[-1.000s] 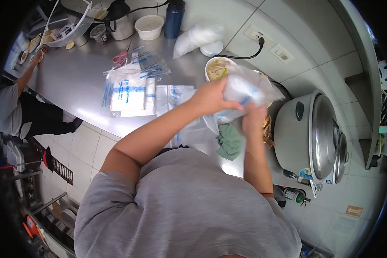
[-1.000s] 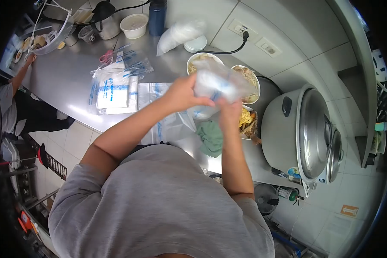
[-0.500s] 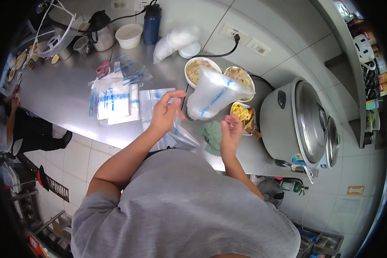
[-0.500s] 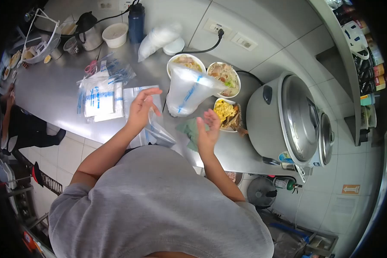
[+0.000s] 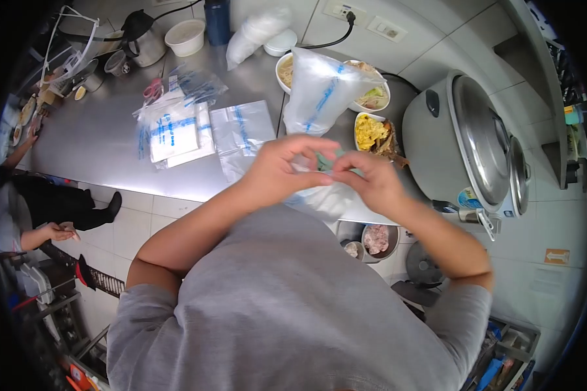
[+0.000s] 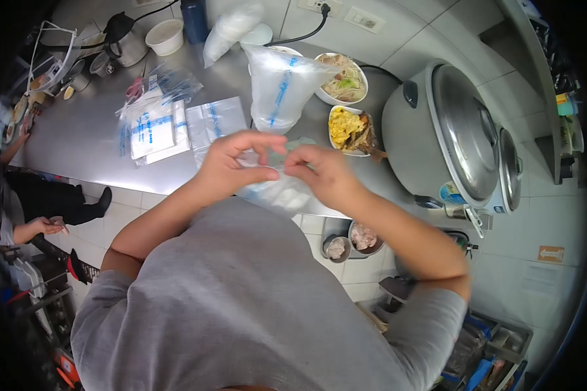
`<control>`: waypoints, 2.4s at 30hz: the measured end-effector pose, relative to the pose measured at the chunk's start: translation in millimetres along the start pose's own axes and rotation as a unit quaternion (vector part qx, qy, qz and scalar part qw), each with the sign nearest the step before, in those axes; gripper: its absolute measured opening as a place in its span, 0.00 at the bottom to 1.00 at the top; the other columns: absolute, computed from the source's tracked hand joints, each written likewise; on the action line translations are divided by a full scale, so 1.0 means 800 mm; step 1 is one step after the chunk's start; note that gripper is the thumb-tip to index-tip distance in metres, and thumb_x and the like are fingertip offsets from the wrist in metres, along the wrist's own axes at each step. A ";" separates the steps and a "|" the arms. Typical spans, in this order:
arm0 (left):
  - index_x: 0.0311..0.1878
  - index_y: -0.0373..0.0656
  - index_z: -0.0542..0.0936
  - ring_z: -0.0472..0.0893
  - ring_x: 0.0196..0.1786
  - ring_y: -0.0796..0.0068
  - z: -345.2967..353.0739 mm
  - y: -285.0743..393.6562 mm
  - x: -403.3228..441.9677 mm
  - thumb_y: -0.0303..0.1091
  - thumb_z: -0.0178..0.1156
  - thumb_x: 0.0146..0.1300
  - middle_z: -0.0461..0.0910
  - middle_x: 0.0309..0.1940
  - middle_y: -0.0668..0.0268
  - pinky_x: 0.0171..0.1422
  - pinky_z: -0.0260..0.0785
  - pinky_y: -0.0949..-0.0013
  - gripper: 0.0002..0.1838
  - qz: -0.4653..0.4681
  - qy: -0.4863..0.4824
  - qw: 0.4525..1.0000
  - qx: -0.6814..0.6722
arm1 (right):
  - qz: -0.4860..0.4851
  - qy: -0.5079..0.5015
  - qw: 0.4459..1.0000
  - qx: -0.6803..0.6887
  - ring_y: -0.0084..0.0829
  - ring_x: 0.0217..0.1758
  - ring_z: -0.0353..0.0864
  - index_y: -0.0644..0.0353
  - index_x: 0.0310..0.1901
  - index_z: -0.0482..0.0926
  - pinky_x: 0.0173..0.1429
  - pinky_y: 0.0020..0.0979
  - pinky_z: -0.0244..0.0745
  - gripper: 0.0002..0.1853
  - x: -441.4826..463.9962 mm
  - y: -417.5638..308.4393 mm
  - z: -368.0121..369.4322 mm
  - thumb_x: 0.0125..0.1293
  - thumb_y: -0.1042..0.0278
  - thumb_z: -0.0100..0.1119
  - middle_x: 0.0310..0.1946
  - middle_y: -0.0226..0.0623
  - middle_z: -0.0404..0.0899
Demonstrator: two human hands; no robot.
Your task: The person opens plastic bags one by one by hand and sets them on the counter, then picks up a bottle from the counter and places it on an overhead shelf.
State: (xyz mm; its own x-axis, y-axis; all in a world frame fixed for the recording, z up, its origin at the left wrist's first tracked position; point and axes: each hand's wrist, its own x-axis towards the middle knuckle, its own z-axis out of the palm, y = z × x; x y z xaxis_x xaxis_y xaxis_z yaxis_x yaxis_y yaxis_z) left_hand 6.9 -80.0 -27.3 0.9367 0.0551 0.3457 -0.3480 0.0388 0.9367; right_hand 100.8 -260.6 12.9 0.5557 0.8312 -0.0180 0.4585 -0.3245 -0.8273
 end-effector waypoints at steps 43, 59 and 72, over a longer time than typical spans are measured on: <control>0.43 0.35 0.75 0.80 0.36 0.73 -0.082 0.006 0.132 0.35 0.54 0.64 0.78 0.35 0.63 0.42 0.75 0.69 0.12 -0.248 -0.040 0.864 -0.437 | 0.054 0.131 0.793 0.593 0.26 0.34 0.79 0.61 0.40 0.75 0.38 0.26 0.75 0.11 0.071 -0.014 -0.066 0.63 0.63 0.57 0.35 0.33 0.79; 0.43 0.36 0.77 0.81 0.40 0.67 -0.098 -0.132 0.083 0.31 0.63 0.55 0.82 0.36 0.60 0.47 0.72 0.67 0.14 -0.084 0.162 0.980 0.081 | -0.075 0.292 0.851 0.431 0.26 0.42 0.78 0.66 0.53 0.72 0.47 0.27 0.72 0.17 0.130 0.105 -0.004 0.63 0.72 0.51 0.39 0.36 0.80; 0.39 0.39 0.79 0.79 0.36 0.70 -0.106 -0.210 -0.007 0.33 0.62 0.51 0.81 0.34 0.65 0.44 0.71 0.67 0.12 -0.395 0.015 0.915 -0.078 | 0.151 0.160 0.873 0.434 0.22 0.40 0.77 0.61 0.49 0.77 0.47 0.23 0.72 0.15 0.031 0.183 0.099 0.60 0.72 0.60 0.38 0.34 0.80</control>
State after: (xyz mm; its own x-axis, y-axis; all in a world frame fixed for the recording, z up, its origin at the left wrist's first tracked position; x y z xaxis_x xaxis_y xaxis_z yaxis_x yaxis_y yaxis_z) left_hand 56.6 -1.9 -191.2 0.8974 -0.0240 -0.4407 0.4347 0.2199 0.8733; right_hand 126.7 -251.6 -153.4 0.7899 0.5524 -0.2663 -0.3642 0.0732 -0.9284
